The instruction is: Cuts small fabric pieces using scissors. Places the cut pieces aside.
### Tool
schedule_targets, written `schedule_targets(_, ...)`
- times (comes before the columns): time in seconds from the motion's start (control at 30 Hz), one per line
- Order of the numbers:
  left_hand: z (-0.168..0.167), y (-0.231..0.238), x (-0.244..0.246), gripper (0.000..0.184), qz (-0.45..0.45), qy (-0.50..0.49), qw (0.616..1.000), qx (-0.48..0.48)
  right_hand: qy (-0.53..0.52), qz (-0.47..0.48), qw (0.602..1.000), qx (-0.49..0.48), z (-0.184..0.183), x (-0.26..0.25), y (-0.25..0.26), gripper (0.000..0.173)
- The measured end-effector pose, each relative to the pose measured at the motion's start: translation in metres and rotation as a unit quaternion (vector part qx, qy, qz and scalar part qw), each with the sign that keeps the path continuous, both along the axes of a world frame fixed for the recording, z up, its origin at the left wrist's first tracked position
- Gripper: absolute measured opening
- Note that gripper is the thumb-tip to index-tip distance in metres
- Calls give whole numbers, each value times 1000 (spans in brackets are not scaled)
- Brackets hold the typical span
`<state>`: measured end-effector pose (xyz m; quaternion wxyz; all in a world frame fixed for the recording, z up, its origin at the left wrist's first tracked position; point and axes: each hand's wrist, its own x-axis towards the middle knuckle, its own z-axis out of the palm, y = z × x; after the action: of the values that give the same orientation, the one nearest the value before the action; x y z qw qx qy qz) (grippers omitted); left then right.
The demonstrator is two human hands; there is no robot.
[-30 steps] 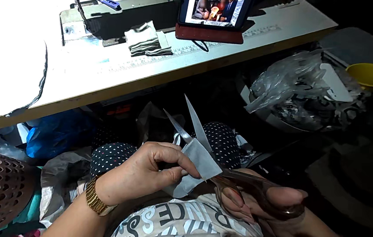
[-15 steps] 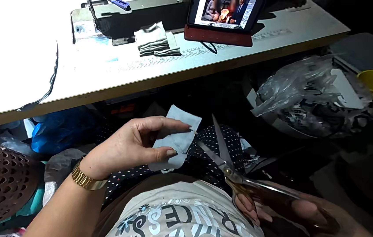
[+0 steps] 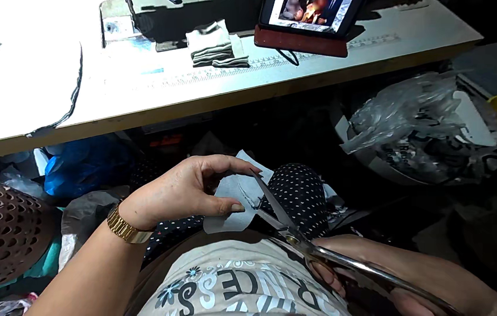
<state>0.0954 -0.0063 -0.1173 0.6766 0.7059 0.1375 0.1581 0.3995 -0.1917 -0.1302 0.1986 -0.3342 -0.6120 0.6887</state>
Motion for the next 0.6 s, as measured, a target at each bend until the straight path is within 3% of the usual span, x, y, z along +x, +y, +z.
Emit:
schedule_targets(0.2,-1,2,-1,20,15,26,999,-38,92,-20,994,-47,-3,-2,-2,81)
schedule_targets(0.33,-5,13,2,7,11,19,1000,22,138,-68,985,-78,-9,-4,-11,82)
schedule_targets(0.47,-5,17,5,10,22,18,996,79,178,-79,975,-108,-16,-2,-15,84)
schedule_targets(0.6,2,9,9,8,-6,0,1000,-1,166,-58,979,-100,-15,0,-12,85)
